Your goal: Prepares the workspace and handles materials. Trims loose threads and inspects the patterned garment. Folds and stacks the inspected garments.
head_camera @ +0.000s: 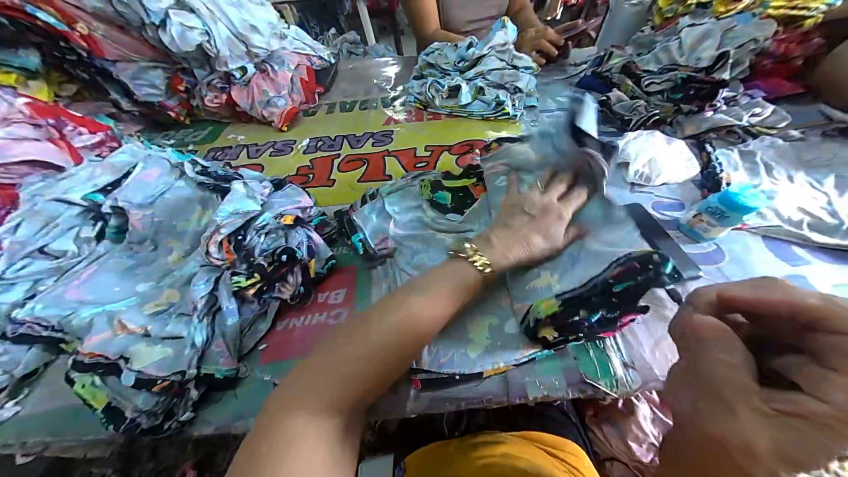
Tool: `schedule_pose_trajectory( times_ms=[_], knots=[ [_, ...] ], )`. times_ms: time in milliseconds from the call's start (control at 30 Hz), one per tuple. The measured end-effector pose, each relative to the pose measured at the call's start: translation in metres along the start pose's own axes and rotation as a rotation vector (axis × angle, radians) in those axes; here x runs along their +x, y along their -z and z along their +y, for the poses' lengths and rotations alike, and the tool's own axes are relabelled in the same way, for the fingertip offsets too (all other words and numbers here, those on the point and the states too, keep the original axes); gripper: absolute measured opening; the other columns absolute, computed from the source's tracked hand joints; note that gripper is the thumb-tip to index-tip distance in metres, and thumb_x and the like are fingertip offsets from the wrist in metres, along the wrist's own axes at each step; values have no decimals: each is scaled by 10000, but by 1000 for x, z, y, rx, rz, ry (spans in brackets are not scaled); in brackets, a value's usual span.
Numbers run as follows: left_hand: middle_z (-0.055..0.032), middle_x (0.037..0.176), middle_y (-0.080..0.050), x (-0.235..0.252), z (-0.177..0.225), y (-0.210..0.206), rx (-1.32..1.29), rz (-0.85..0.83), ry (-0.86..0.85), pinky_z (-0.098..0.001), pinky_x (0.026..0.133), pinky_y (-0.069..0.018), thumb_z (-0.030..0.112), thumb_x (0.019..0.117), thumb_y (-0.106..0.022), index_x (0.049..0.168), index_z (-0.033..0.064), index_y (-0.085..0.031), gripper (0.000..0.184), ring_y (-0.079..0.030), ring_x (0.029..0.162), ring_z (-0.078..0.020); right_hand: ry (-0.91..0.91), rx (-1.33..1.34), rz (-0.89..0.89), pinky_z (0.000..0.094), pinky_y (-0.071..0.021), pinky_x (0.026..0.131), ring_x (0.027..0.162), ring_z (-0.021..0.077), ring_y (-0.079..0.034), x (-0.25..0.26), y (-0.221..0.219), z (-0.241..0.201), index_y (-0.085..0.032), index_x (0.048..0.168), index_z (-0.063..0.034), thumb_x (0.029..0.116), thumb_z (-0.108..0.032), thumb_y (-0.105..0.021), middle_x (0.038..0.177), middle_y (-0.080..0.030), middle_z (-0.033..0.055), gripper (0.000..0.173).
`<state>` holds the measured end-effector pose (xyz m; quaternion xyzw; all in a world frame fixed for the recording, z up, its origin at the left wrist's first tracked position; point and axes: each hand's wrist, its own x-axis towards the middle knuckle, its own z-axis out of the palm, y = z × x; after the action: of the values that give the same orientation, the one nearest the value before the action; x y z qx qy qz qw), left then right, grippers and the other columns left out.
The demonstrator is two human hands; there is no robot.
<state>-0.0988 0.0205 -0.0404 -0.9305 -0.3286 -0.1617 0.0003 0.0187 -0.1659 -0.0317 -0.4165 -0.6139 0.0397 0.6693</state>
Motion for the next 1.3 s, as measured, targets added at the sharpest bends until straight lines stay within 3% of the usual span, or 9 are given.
schedule_pose_trajectory(
  times_ms=[67,133,200,267,433,600,700,967,1300],
  knots=[
    [-73,1592,-465,7,3,-26,-21,-172,-95,-793,1153,-26,456,1063,-455,1474,250,-582,477,-296,1535,-360,15,24,-71,91,-494,656,787,-64,-596,-5,-1,-8,-602,1153,-238,1022,-256,-618,966,-637,-145,132],
    [-53,1508,-567,10,1,-13,-273,-296,-141,-761,1175,-21,368,1062,-515,1410,196,-647,410,-361,1513,-297,16,98,-213,95,-504,683,808,-49,-607,-14,-15,-14,-611,1116,-183,1034,-250,-608,940,-644,-90,106],
    [-76,1345,-684,-1,-2,15,-638,-322,-137,-551,1218,-254,247,1066,-545,1360,83,-673,361,-570,1337,-195,53,186,-404,131,-525,695,807,9,-624,-27,-39,-12,-634,1057,-91,1015,-199,-641,911,-662,4,117],
    [-165,1251,-691,-19,-8,42,-943,-193,-114,-328,1028,-502,109,1066,-516,1351,-45,-620,340,-665,1123,-156,105,137,-609,200,-493,582,716,78,-610,-38,-64,-7,-670,1043,-75,977,-196,-673,885,-664,49,138],
    [-125,1246,-697,-125,-51,95,-734,259,-16,-357,952,-601,155,1074,-498,1339,-27,-618,343,-701,1097,-179,246,-301,-868,383,-520,457,628,273,-690,-57,-102,-7,-683,1039,-96,976,-150,-601,961,-704,144,117],
    [31,985,-712,-249,-2,94,-865,643,465,-323,786,-616,377,1078,-487,1127,163,-685,296,-704,843,-125,111,-79,-853,301,-497,499,634,159,-626,-54,-99,8,-671,961,-80,874,-87,-641,841,-652,62,92],
    [47,864,-717,-285,36,52,-1163,497,513,-270,732,-622,368,1075,-511,986,177,-691,278,-712,768,-77,-75,155,-832,172,-493,633,735,43,-592,-45,-93,12,-666,978,-60,916,-121,-687,861,-650,30,89],
    [-53,1099,-654,-243,83,19,-1759,626,528,-293,605,-636,497,1032,-520,1266,89,-484,471,-714,794,-136,-94,377,-726,109,-499,712,814,-4,-598,-31,-88,5,-647,964,-22,960,-123,-701,874,-640,25,114],
    [-53,850,-671,-230,71,22,-1843,841,577,-182,551,-524,133,1003,-647,1033,23,-657,114,-609,627,-44,-154,463,-690,98,-495,718,833,-16,-589,-46,-92,6,-601,1004,-28,984,-119,-664,909,-618,21,113]
  ],
)
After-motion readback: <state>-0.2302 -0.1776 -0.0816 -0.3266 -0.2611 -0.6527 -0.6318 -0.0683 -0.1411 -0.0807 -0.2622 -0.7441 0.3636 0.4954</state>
